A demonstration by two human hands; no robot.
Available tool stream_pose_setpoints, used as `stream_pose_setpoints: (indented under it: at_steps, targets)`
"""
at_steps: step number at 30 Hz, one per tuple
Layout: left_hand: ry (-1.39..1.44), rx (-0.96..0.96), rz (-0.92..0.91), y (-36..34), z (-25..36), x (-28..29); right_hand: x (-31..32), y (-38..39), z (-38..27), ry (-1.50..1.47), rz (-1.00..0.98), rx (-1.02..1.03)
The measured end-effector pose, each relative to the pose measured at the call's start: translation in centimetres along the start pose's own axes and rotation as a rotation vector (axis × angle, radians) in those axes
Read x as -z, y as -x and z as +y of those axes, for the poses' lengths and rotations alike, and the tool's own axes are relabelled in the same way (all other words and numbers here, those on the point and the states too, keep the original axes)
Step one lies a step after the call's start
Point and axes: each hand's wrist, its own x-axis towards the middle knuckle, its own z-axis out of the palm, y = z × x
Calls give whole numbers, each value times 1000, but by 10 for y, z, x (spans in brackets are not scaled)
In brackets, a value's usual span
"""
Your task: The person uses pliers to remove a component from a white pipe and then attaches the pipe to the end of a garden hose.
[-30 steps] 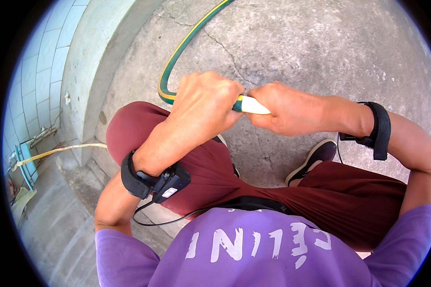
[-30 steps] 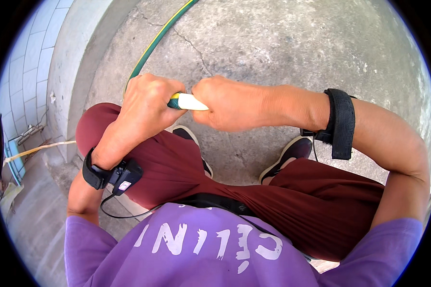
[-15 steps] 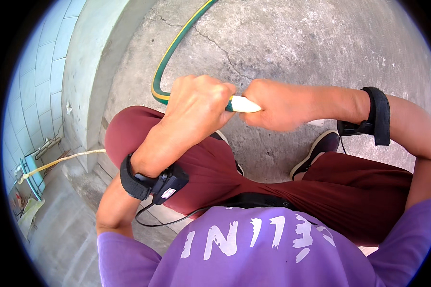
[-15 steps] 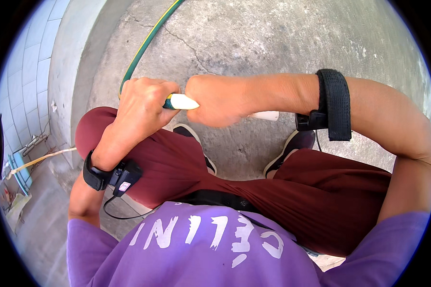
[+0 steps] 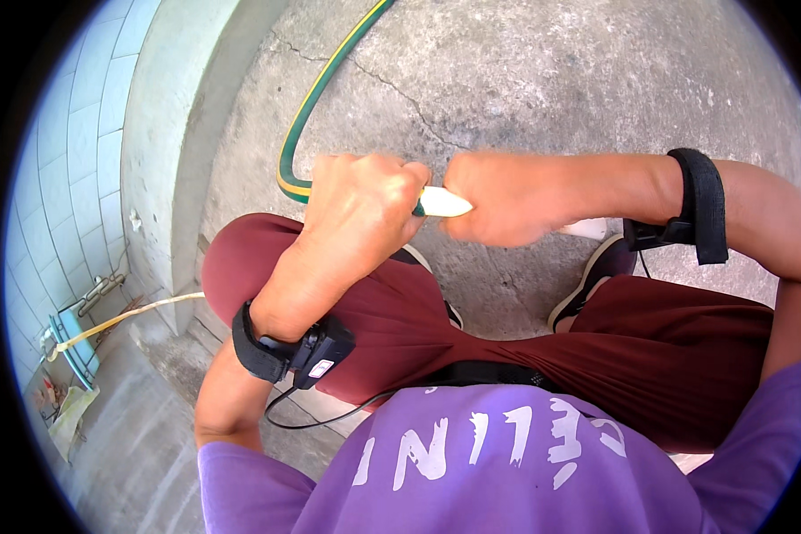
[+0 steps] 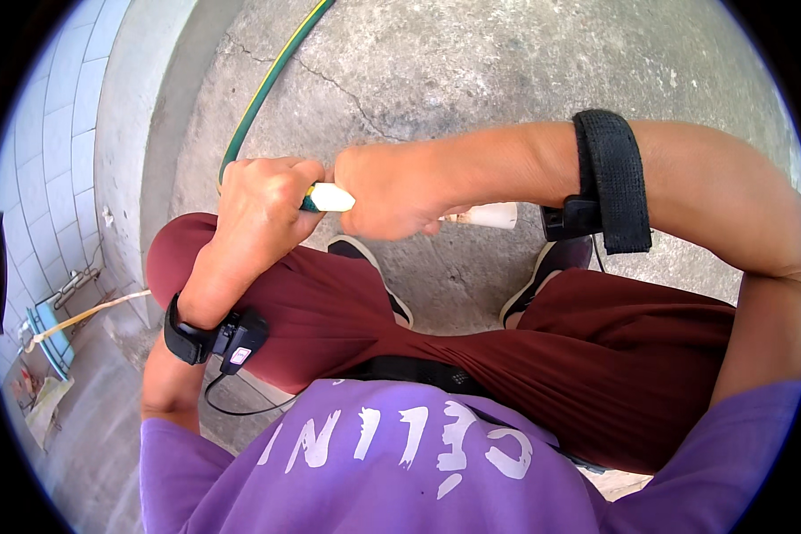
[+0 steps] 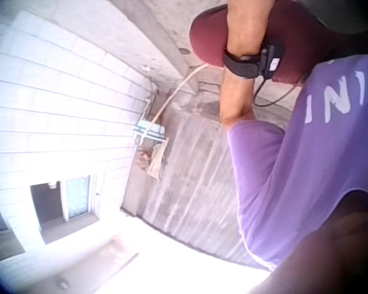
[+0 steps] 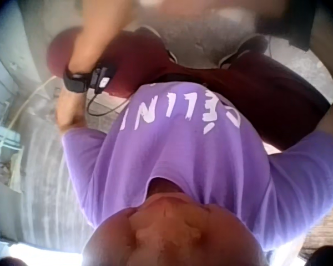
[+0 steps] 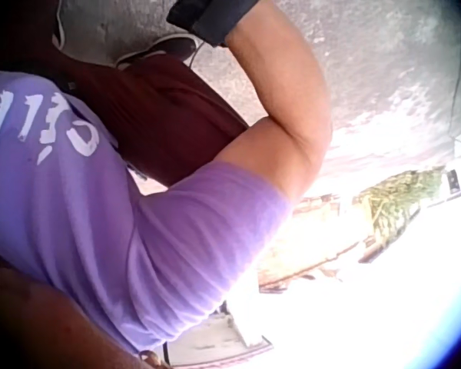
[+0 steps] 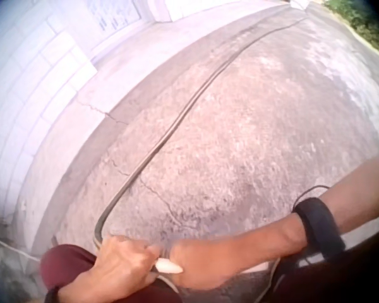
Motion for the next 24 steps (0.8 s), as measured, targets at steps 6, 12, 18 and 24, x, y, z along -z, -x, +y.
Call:
stream_pose_setpoints:
  at_steps: [6, 12, 18, 24]
  targets:
    - [-7, -55, -85, 4, 4, 1, 8, 6, -8, -345, -257, -271]
    - [9, 6, 62, -6, 0, 4, 16, 8, -5, -275, -198, -242]
    - [76, 10, 51, -9, 8, -3, 14, 15, -15, -317, -152, -217]
    - [-37, 121, 121, -15, -4, 4, 27, 32, -4, 591, 400, 446]
